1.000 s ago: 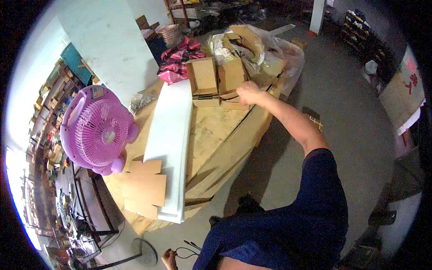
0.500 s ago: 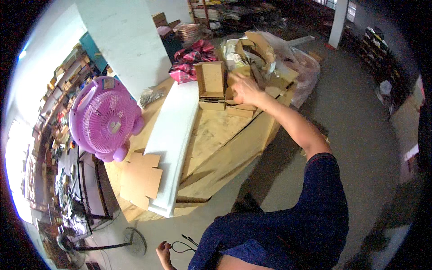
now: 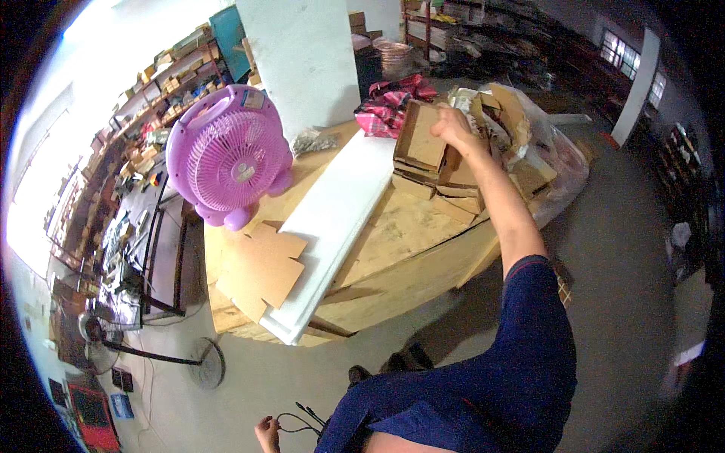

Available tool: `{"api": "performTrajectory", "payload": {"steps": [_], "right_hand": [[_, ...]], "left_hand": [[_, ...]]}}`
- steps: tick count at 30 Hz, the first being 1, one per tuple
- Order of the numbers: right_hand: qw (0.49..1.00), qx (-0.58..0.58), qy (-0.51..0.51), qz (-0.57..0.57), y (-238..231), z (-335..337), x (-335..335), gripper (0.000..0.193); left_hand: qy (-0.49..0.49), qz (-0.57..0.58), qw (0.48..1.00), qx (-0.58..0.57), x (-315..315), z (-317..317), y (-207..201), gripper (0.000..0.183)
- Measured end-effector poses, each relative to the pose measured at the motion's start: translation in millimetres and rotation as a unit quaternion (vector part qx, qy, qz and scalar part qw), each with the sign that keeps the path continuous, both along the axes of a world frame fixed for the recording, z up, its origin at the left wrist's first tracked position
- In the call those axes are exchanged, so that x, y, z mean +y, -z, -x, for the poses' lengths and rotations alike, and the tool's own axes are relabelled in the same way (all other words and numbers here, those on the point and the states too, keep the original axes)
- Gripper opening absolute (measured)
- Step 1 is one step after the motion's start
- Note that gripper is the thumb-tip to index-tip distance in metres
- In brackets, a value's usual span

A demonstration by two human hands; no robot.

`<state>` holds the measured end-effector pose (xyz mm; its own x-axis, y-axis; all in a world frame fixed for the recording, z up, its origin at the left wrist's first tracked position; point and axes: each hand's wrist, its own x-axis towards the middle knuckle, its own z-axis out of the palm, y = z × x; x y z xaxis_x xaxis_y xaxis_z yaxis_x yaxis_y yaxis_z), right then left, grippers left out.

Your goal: The person uses an air gun to blow debris off metal bolts on a tray, assembles a cardboard box, and then cleans and places individual metal parts into the box at a workbench.

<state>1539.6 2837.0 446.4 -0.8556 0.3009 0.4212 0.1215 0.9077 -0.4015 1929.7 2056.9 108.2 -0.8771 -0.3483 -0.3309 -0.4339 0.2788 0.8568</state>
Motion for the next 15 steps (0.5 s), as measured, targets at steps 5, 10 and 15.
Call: {"api": "performTrajectory", "payload": {"steps": [5,10,15], "right_hand": [[0.996,0.056,0.047,0.042,23.7,8.2,21.8,0.056],[0.997,-0.019,0.070,-0.026,55.7,35.2,76.6,0.040],[0.995,-0.008,0.059,0.078,23.6,7.7,35.4,0.035]], "left_hand": [[-0.012,0.011,0.999,-0.037,-5.6,-35.2,18.4,0.024],[0.016,0.024,0.998,-0.049,27.4,-10.8,-24.3,0.029],[0.029,0.081,0.995,-0.047,18.8,-9.1,-52.8,0.030]]}}
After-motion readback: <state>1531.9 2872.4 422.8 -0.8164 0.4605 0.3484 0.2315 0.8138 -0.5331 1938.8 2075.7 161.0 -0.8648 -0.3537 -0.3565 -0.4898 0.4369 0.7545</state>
